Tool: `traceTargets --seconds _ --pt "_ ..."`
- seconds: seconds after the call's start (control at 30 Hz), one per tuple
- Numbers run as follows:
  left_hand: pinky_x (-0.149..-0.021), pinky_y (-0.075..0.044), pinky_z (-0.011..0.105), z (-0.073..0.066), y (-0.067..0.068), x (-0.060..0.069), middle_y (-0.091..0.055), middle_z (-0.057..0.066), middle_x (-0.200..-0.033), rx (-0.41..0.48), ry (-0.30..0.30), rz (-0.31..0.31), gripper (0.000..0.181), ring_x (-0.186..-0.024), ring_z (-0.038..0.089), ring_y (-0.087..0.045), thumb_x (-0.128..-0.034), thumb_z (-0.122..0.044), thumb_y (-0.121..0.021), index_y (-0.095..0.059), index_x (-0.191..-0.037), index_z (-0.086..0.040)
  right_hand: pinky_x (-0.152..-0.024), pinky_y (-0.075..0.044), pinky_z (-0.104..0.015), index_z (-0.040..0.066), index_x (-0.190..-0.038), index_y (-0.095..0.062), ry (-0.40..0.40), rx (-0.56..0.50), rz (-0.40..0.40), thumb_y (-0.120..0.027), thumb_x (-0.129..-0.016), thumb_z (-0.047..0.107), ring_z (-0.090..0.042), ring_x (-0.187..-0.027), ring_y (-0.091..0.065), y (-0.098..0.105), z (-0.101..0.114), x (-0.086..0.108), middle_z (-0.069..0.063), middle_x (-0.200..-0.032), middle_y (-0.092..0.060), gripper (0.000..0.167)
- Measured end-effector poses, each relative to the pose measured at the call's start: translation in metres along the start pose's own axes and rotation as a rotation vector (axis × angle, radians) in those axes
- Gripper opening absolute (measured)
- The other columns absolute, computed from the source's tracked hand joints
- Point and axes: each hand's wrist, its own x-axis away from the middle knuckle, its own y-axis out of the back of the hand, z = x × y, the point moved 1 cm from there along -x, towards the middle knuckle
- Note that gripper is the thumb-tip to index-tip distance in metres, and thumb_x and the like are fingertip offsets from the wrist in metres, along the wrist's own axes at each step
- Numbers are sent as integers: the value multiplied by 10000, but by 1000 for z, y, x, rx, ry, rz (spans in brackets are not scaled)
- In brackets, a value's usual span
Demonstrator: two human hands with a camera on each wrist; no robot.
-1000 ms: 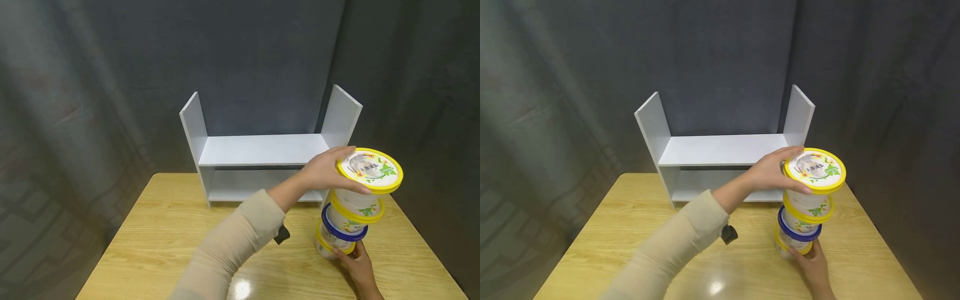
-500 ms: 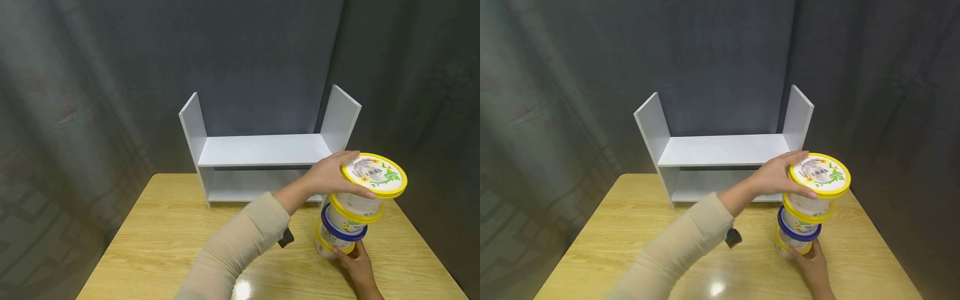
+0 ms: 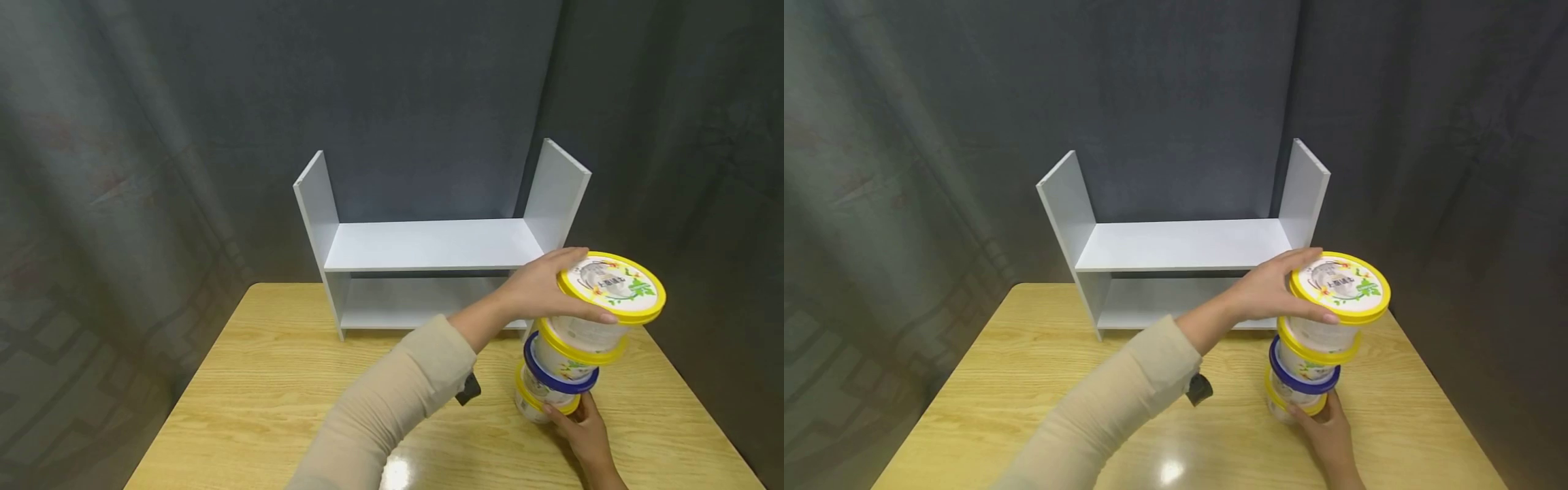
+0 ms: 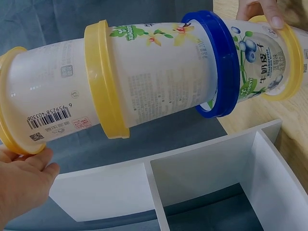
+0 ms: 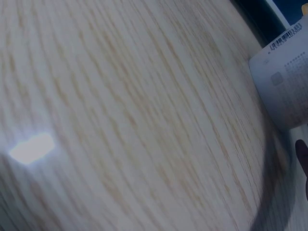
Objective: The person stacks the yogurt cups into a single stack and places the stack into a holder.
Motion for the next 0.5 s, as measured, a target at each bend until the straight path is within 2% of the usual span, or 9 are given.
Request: traceTargets --seconds 0.33,0.5 --pt "-897 -306 198 0 2 -2 -155 -267 -1343 -8 -36 5 882 -1200 -56 -168 -627 -390 -735 -223 -1344 -359 -711 -394 -80 151 -1296 -344 29 -4 4 -606 -758 -60 50 -921 -474 -1 -1 -3 165 -1049 -499 634" --pt "-910 -324 235 3 6 2 -184 -251 -1341 40 -34 -15 881 -1202 -45 -188 -623 -366 -746 -237 -1341 -348 -713 -385 -75 170 -1298 -338 13 24 0 -607 -762 -48 58 -930 -458 -1 -1 -3 175 -1058 -485 638"
